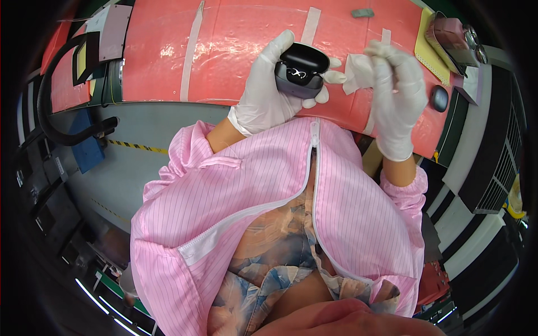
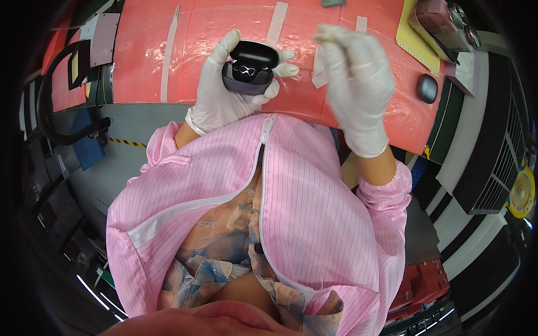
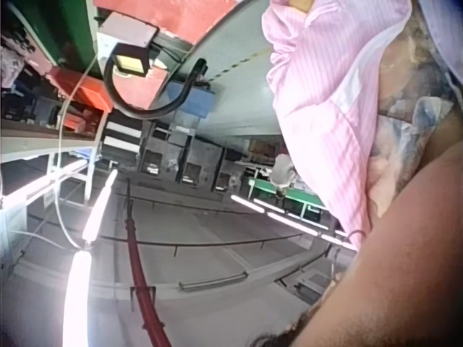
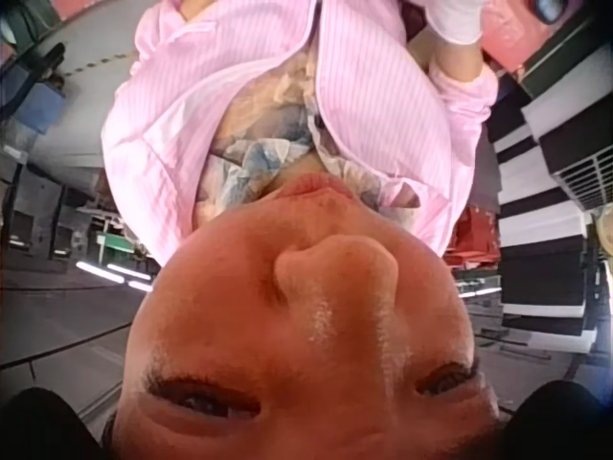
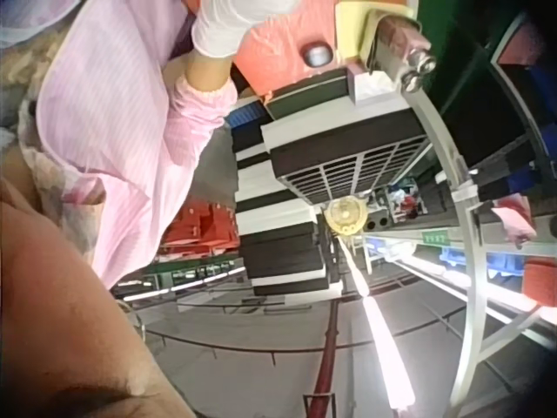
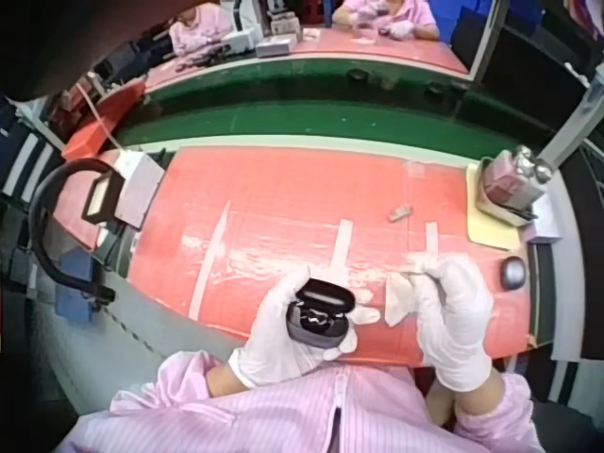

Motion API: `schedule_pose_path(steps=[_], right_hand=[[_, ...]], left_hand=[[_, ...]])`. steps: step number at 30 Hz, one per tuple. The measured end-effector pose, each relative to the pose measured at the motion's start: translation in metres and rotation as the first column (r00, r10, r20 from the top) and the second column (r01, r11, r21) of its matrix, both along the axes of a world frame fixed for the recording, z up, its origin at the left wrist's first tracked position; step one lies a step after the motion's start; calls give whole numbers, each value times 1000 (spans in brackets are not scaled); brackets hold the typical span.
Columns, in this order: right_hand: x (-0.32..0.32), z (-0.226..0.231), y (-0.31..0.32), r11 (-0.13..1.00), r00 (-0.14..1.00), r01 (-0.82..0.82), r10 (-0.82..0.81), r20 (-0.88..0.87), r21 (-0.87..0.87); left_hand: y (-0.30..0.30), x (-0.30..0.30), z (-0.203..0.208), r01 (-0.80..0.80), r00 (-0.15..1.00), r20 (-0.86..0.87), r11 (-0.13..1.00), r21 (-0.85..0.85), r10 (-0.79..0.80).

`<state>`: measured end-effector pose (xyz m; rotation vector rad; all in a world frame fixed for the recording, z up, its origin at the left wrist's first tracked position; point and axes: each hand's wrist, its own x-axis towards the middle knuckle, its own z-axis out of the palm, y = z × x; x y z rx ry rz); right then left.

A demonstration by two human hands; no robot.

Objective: Inspecting and cleaning small electronic earbud cases at an industrial workstation.

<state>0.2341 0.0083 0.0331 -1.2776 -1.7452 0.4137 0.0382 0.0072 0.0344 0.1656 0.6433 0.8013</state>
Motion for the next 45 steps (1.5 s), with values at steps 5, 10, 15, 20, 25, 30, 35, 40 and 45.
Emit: schedule_pose_path(steps=[5,10,15,20,25,30,35,40,45], right_hand=[[65,-36,43,984,949,179,-175,261,5],[37,-32,18,986,950,122,-149,274,115],[5,-49,-14,999,822,47,-25,569,-24],[-22,-47,-11,982,899,-100,157,410,-157],[-37,-54,-12,991,832,-85,129,540,-106],[-51,-50,-14,991,821,-82,125,557,-102],[-57,-49,-25,948,973,-61,126,192,-313],[-91,-25,-8,875,976,-210,160,-149,-436],[-160,22,7,869,868,-496,495,46,3]], left_hand=[[1,-8,-8,41,979,200,998,37,-48],[1,-22,-13,-30,980,197,999,18,26],[-38,-79,-12,-210,973,131,964,166,189],[-111,-215,-87,-357,924,-80,920,158,373],[-102,-371,-173,-917,370,-79,350,-192,926],[-69,-475,-205,-992,-6,8,-7,127,1000],[-84,-394,-195,-969,53,170,91,-228,984],[-96,-252,-58,-841,529,277,540,40,803],[-67,-177,-21,-625,768,239,777,75,595]])
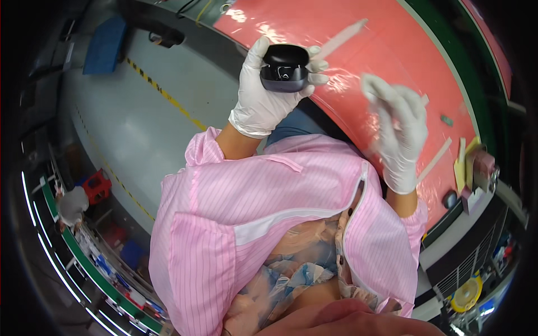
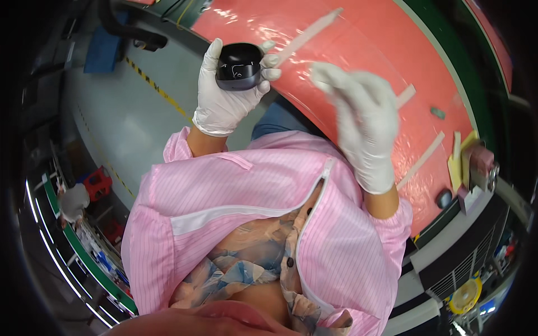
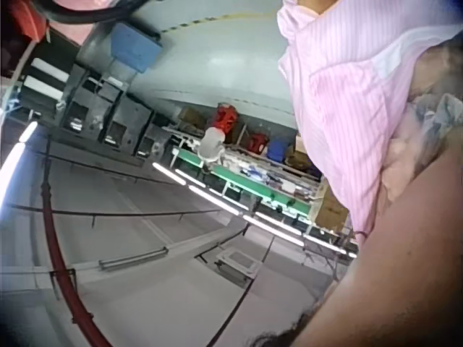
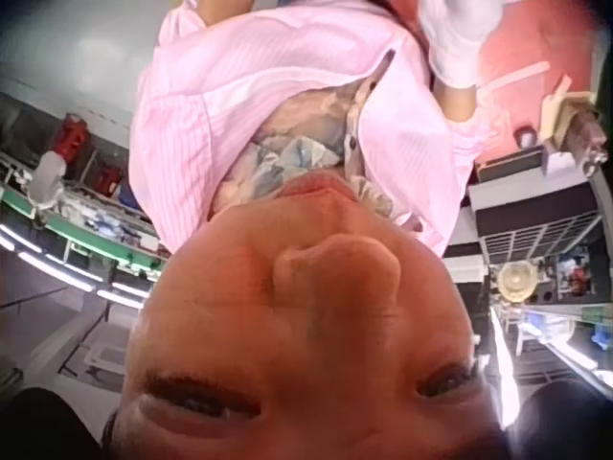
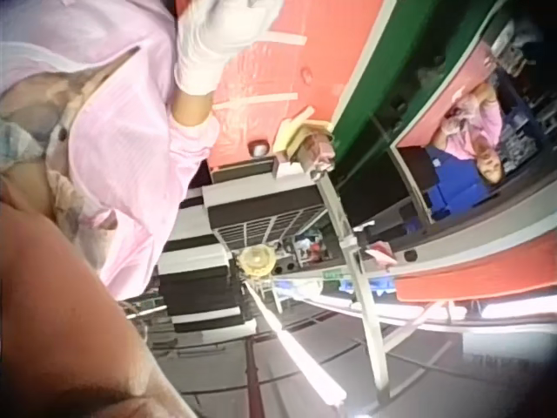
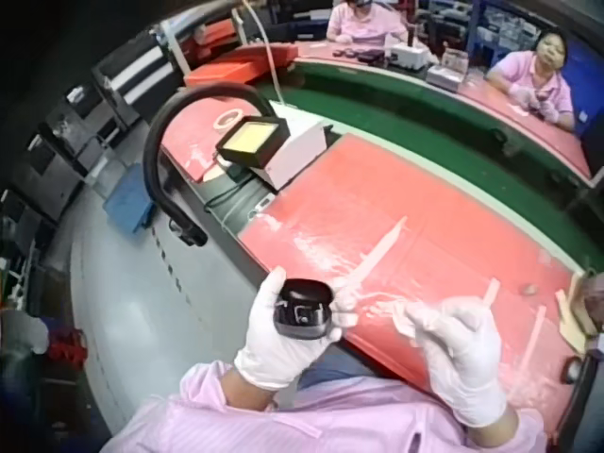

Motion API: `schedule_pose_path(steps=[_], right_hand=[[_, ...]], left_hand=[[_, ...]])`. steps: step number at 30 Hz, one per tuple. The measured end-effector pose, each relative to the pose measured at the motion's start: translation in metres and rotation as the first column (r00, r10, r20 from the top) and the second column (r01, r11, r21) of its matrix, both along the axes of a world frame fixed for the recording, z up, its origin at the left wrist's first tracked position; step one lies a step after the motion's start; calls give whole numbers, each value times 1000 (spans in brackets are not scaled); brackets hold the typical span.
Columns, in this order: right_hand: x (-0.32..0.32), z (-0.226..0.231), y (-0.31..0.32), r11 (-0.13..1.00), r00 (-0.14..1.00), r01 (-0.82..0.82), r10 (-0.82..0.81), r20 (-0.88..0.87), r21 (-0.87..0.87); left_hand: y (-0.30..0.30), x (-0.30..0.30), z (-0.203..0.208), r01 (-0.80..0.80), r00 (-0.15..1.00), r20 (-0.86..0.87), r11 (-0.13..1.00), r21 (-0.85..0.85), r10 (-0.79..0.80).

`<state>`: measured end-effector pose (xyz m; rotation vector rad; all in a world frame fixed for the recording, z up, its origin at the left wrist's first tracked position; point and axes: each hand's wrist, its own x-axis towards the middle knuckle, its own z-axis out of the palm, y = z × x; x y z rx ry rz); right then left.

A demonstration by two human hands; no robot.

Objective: Inspecting and cleaning small electronic earbud cases at an industrial workstation.

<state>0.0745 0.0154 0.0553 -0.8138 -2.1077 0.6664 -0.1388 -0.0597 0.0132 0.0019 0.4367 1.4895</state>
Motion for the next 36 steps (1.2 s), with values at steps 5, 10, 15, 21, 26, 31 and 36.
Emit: schedule_pose_path(steps=[5,10,15,21,26,31,36], right_hand=[[-6,5,4,899,978,-125,40,206,419],[37,-2,1,992,999,-25,21,33,126],[58,-11,-7,980,966,132,-160,-204,-147],[48,-4,-11,985,992,-107,97,74,138],[47,-6,-9,963,978,7,-62,198,269],[57,-10,-7,965,952,229,-249,-177,-125],[58,-9,-13,913,905,216,-320,-279,-347]], left_hand=[[12,46,22,136,989,80,982,-132,-126],[21,70,16,245,965,120,964,-105,-232],[30,80,20,342,898,297,940,-6,-325],[26,89,18,312,931,200,950,-8,-305],[27,93,17,261,965,-4,964,-52,-262],[31,96,27,230,886,-398,971,-70,-239],[30,97,16,198,797,-601,967,162,-62]])
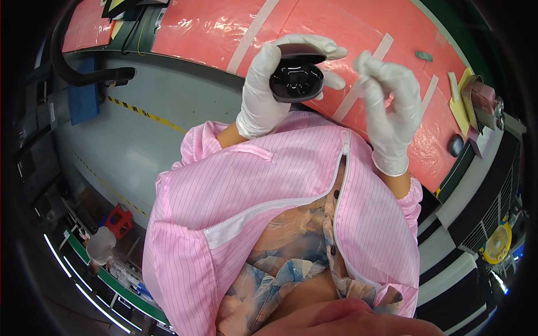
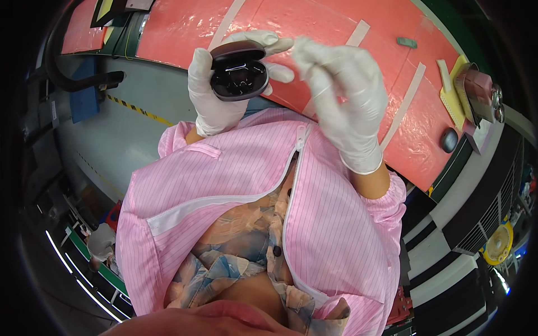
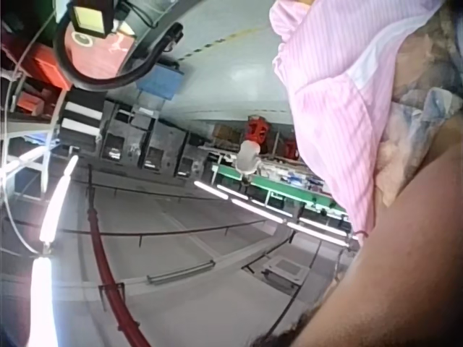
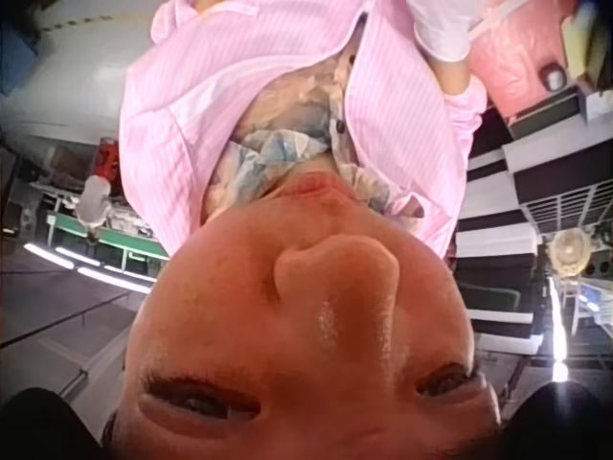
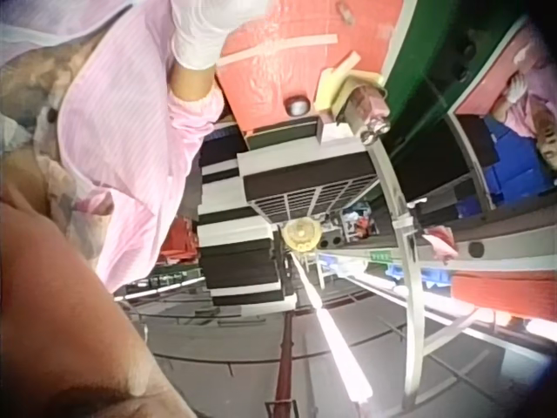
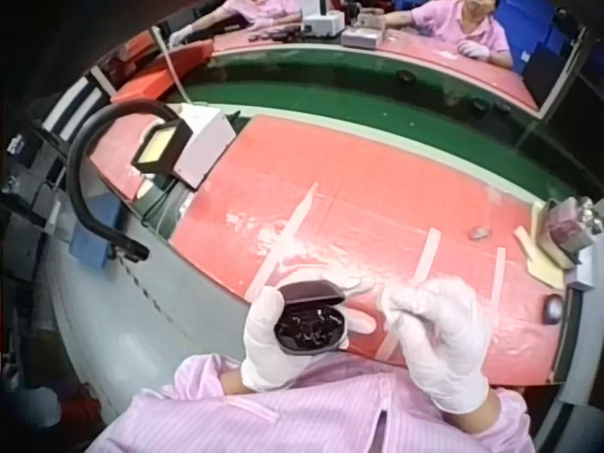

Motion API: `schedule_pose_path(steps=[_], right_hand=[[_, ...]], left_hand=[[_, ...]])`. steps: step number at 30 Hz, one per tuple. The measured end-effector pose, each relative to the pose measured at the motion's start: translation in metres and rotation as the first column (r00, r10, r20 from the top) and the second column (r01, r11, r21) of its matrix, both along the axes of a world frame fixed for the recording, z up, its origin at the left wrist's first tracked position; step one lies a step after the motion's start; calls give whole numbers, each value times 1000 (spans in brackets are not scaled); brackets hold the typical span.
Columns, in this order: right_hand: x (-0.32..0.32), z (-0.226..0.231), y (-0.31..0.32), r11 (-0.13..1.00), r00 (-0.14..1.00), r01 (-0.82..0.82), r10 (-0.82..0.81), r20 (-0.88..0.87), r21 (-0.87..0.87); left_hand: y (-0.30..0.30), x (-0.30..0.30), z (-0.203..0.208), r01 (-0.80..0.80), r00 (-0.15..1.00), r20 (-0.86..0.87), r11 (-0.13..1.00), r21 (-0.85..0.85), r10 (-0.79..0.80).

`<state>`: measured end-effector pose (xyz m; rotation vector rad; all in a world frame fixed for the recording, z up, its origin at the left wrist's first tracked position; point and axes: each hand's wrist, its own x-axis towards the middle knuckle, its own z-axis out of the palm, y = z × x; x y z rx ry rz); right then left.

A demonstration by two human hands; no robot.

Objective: Inspecting and cleaning small electronic earbud cases at an industrial workstation.

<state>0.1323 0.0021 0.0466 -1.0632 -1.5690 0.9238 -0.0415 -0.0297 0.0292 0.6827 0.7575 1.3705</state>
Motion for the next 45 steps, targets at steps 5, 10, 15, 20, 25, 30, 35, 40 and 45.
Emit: schedule_pose_path(steps=[5,10,15,20,25,30,35,40,45], right_hand=[[-4,5,5,916,795,-234,-11,606,324],[-9,-5,-1,944,953,-97,-4,304,315],[-38,7,-15,882,865,-358,190,465,306],[-16,16,-10,804,795,-581,526,302,128],[-10,4,-13,988,986,-130,120,119,80],[-30,17,-10,816,735,-391,-2,678,426],[-9,19,2,877,691,-330,-28,723,349],[-6,3,-2,931,948,-117,1,319,345],[-22,10,-7,922,892,-196,25,451,335]], left_hand=[[1,0,-2,-40,993,-104,984,172,58],[0,7,-1,-110,967,-220,989,97,129],[2,4,-13,-141,939,-305,987,74,158],[6,4,-16,-146,977,173,982,121,124],[9,-1,-9,-66,975,-196,982,176,101],[8,13,-11,-121,968,-198,978,169,154],[7,12,-9,-194,947,-224,965,177,231],[7,7,-6,-103,971,-192,976,193,141],[8,18,-13,-217,964,-107,954,205,242]])
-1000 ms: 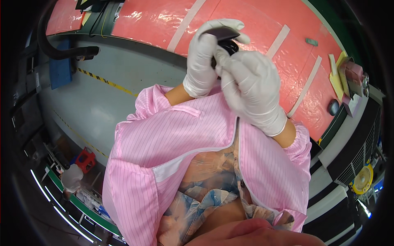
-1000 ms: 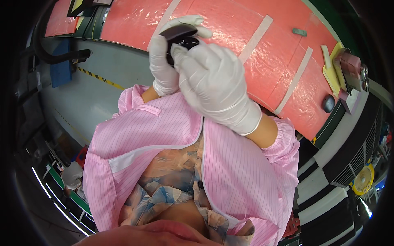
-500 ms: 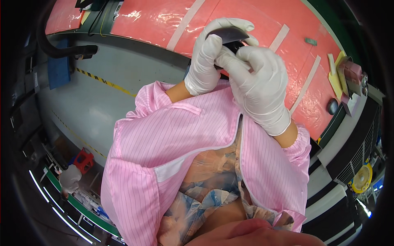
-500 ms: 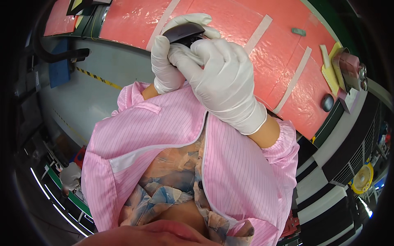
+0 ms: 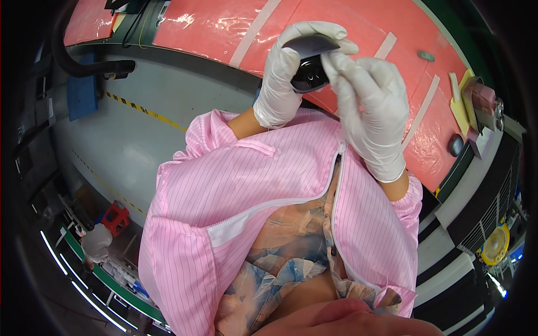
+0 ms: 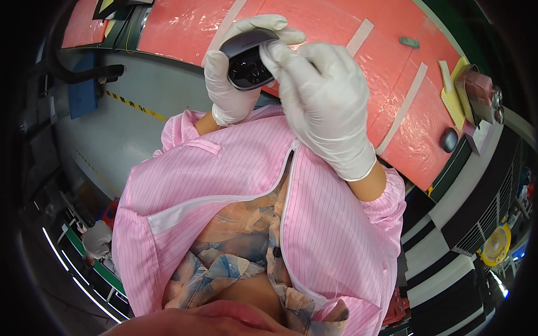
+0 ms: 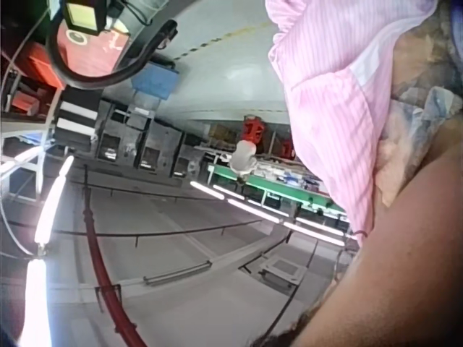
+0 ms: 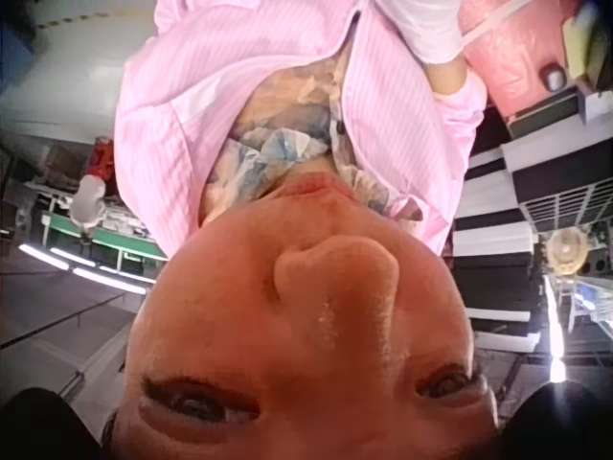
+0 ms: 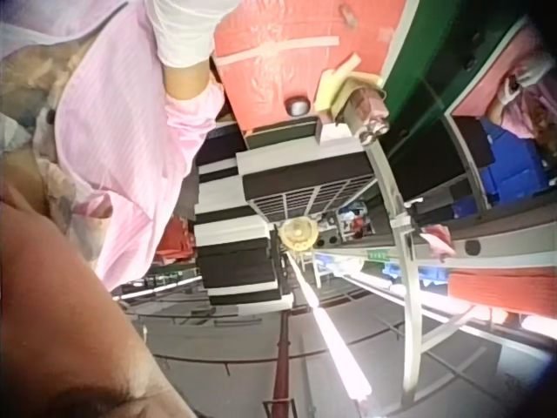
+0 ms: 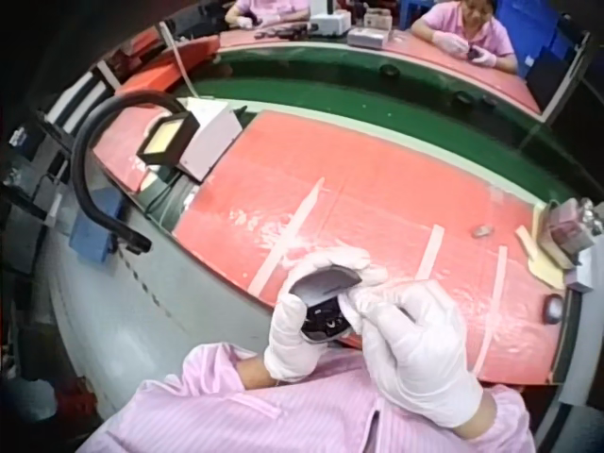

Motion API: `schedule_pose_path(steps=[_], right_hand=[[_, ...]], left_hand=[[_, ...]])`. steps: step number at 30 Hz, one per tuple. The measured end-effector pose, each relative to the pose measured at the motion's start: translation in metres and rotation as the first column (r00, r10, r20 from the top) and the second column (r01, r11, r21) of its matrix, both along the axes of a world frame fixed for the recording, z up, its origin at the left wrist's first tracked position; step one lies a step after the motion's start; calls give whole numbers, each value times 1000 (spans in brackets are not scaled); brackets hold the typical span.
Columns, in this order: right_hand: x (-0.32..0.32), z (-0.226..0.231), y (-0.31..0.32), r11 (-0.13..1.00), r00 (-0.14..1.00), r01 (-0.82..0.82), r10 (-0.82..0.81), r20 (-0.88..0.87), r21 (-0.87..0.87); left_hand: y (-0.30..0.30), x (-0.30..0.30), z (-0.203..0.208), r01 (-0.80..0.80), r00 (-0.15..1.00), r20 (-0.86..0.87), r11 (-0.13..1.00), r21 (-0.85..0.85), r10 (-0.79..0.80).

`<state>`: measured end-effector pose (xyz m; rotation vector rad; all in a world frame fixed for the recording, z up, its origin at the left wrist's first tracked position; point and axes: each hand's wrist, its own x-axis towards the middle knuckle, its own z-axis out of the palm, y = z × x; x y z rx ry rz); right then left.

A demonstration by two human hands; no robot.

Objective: Inspecting and cleaning small electronic earbud cases at an industrial workstation.

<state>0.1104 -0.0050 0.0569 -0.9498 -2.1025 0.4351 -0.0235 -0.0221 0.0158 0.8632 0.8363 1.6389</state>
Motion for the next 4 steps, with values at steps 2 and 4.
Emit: schedule_pose_path(steps=[2,4], right_hand=[[-7,5,-4,996,986,-51,39,163,68],[-7,7,-4,976,973,-220,219,70,8]], left_hand=[[-3,-5,-8,63,985,-162,998,-15,-65],[-3,-9,-9,219,974,-72,976,14,-217]])
